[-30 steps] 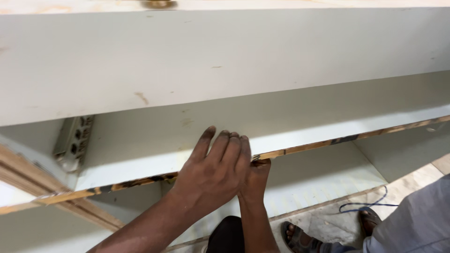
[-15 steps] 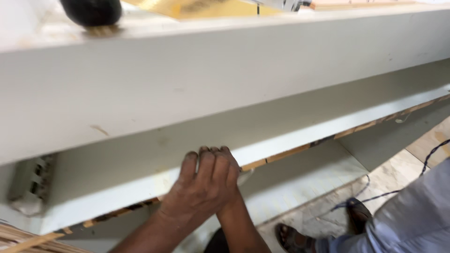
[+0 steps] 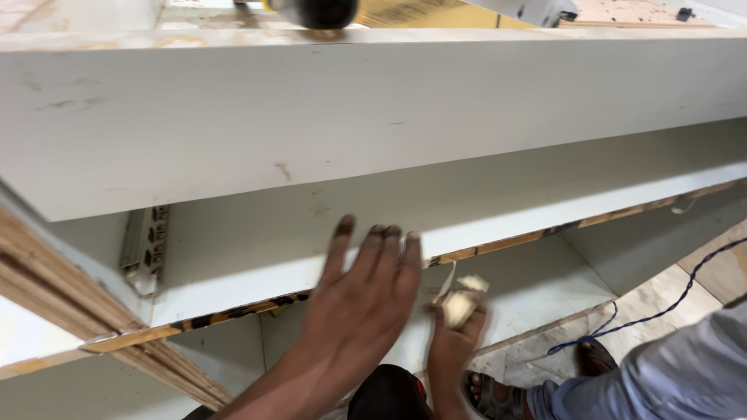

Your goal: The person applies masking tape along the edges of a white wooden cabinet, smoothing it down with their fingers. They work along the bottom edge and side corners of the furniture piece.

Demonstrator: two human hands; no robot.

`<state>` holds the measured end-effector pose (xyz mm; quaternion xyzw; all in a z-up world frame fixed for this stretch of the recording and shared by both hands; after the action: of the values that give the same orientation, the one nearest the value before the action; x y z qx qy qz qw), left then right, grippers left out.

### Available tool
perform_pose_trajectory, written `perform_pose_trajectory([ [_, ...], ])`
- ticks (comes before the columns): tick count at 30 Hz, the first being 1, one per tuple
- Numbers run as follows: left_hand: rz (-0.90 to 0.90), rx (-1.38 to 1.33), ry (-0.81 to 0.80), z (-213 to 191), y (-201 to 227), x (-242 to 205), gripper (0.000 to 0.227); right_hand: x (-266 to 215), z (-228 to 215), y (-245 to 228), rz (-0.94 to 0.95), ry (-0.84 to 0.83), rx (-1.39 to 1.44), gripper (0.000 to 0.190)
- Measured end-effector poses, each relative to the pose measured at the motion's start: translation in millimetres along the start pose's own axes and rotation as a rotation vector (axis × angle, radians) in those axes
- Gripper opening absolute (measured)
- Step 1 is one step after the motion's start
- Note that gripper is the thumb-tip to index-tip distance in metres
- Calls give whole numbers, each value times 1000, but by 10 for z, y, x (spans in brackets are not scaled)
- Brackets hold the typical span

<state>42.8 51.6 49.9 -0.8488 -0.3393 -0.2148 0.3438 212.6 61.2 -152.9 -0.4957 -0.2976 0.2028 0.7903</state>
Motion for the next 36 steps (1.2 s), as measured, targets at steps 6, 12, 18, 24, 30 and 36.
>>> perform_pose_trajectory([
  [6,-290,-106,50,-128,-483,-688,45,414,2,-1259,-1052,-207,-529,39],
  [12,-381,-95,70,-116,-698,-1062,21,498,354,-1463,-1198,-313,-705,46],
  [18,-407,-168,87,-5,-766,-1040,23,534,427,-1470,-1161,-320,-703,46],
  [24,-400,-175,104,28,-775,-1035,25,549,439,-1429,-1172,-316,-708,47],
  [30,-352,-173,247,-106,-816,-1207,24,502,393,-1358,-1095,-306,-711,33],
  [36,-523,-58,500,-439,-1002,-1988,20,-91,478,-1832,-963,-382,-828,24],
])
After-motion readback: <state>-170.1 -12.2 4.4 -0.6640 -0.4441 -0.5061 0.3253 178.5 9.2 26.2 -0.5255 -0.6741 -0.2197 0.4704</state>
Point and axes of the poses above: each hand's wrist, its own x-axis towards the middle knuckle, its own z-axis out of the palm, y = z × x, the point moved 4 cm from there along x, towards the middle knuckle, and after that the axes turned 6 degrees about x, right-handed, at the moved point
